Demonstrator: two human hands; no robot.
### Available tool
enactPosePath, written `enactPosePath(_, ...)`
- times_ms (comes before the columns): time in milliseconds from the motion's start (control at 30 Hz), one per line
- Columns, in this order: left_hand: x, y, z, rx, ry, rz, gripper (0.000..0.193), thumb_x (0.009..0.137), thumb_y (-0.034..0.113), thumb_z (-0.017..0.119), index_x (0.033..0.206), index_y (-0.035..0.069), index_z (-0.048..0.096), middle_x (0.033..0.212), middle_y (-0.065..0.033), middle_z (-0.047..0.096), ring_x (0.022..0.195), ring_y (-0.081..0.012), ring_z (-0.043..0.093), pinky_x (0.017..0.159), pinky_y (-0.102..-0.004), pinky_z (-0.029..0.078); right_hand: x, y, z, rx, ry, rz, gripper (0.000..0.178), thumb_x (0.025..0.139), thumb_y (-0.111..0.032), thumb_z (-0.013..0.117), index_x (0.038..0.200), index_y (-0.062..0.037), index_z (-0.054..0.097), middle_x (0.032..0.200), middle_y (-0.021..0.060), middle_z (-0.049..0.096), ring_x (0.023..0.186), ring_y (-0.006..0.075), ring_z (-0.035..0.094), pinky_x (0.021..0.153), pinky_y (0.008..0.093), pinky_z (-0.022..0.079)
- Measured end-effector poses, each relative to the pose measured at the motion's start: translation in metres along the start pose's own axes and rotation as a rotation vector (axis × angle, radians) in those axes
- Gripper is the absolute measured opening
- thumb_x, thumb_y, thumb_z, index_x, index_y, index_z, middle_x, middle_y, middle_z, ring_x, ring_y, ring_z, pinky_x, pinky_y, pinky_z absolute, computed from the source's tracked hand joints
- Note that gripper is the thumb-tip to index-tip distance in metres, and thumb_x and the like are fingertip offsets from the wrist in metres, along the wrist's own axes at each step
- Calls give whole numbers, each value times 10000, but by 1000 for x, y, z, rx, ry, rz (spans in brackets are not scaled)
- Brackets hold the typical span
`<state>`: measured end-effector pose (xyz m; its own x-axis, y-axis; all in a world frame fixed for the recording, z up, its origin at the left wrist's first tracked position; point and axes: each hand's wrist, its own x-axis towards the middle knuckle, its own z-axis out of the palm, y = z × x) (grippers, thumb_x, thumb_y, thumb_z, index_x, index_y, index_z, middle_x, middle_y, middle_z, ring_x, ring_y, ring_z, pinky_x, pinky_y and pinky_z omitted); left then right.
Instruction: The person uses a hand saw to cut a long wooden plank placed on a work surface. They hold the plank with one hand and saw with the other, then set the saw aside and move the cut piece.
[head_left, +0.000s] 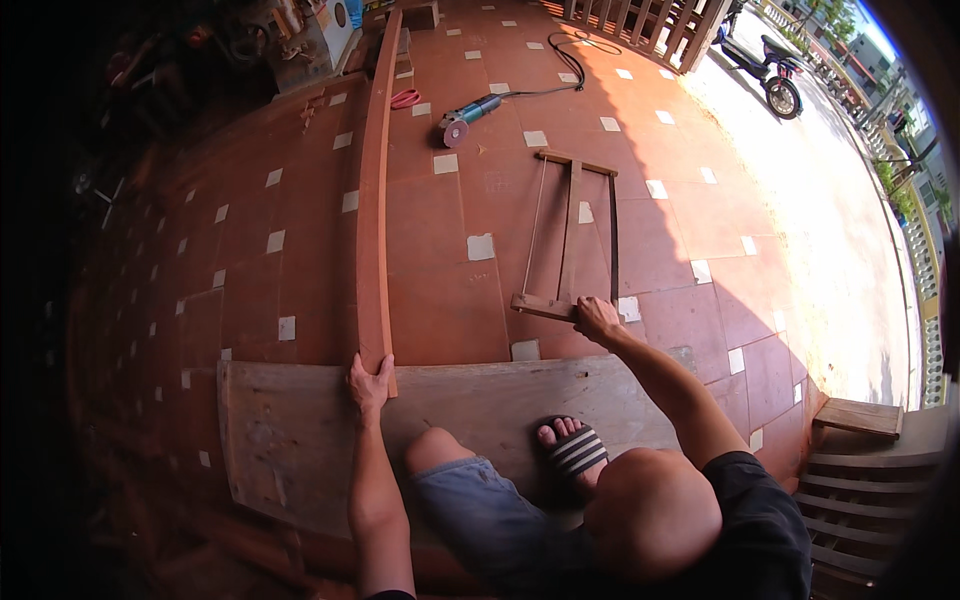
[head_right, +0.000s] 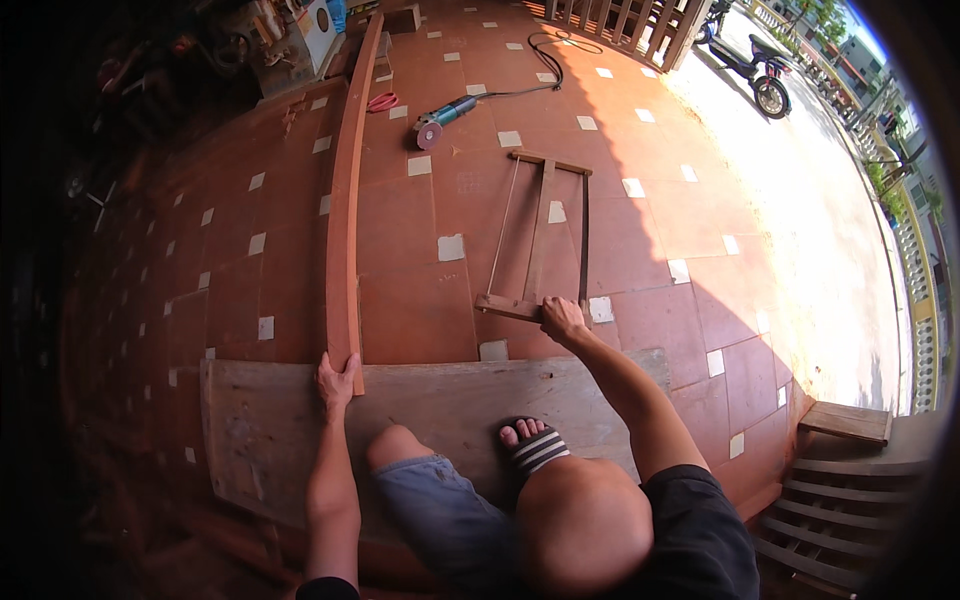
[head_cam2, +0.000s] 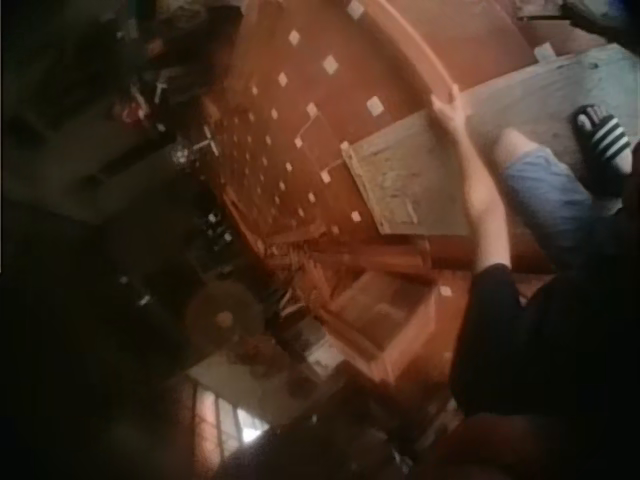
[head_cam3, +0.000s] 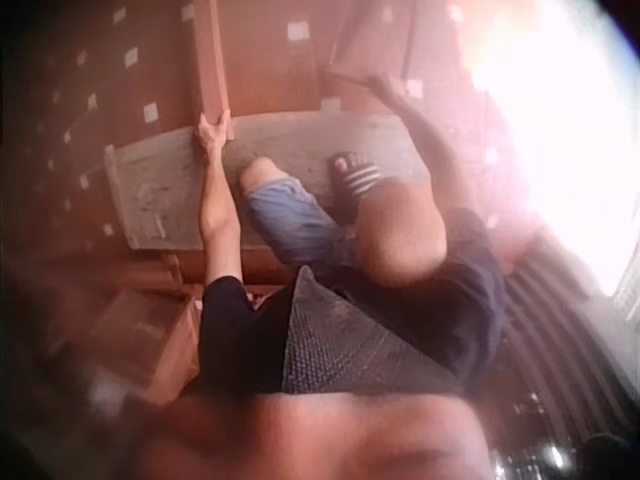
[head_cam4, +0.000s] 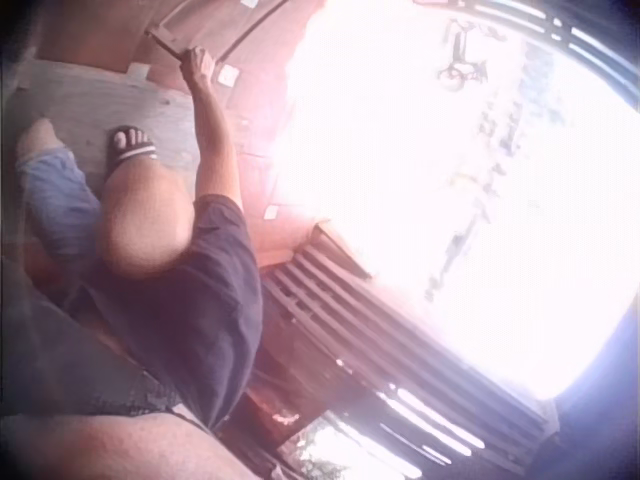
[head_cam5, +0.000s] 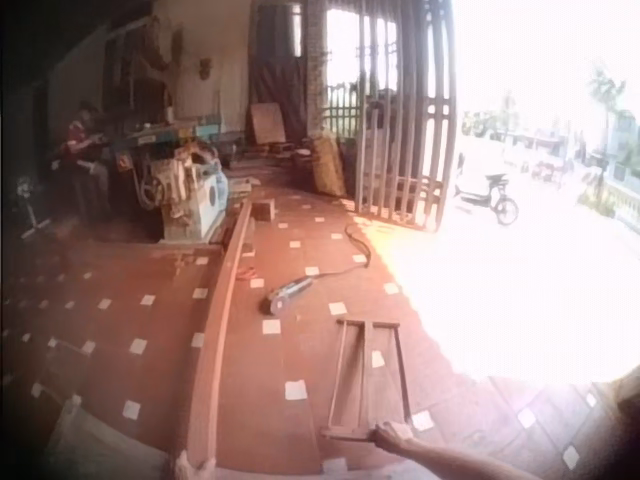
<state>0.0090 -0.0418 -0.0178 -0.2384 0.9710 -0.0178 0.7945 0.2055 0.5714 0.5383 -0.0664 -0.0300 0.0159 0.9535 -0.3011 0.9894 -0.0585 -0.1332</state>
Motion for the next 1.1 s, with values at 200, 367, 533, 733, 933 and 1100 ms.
enactPosePath(200,0,12,-9,145,62,81,789,845,593,777,1315,-22,621,1225,-270,681,1199,-477,597,1043,-540,479,44,-35,12,207,-49,31,583,767,-388,927,1123,-12,658,1108,195,752,1018,394,750,892,500,596)
enactPosePath(367,-2,26,-18,301,33,34,795,900,615,714,1441,58,545,1346,-241,639,1267,-459,559,1054,-546,474,63,-97,18,644,312,-62,444,919,-369,787,1145,-4,677,1164,227,714,1094,427,689,915,513,565)
enactPosePath(533,-27,16,-30,248,47,-99,901,930,661,659,1565,64,429,1490,-236,549,1354,-455,516,1130,-542,433,22,-182,21,695,232,-328,324,970,-299,724,1139,-26,675,1132,199,685,1103,406,658,948,482,543)
enactPosePath(733,-64,26,-82,272,-164,21,887,982,668,592,1588,47,412,1584,-217,477,1428,-423,474,1197,-506,392,2,-197,52,623,208,-422,294,996,-279,694,1171,-45,663,1191,159,679,1110,384,645,944,493,523)
enactPosePath(933,-129,-13,-228,426,-241,-127,843,981,591,658,1574,37,429,1546,-213,524,1415,-397,502,1181,-499,415,-1,-214,42,544,115,-523,276,1045,-273,625,1170,-29,661,1208,179,679,1099,407,645,928,509,518)
enactPosePath(1100,-149,5,-304,623,-368,-144,855,969,583,679,1580,43,420,1524,-195,546,1400,-375,524,1165,-495,436,4,-210,38,511,17,-593,267,1088,-227,504,1098,-18,669,1096,231,679,1021,450,637,904,539,515)
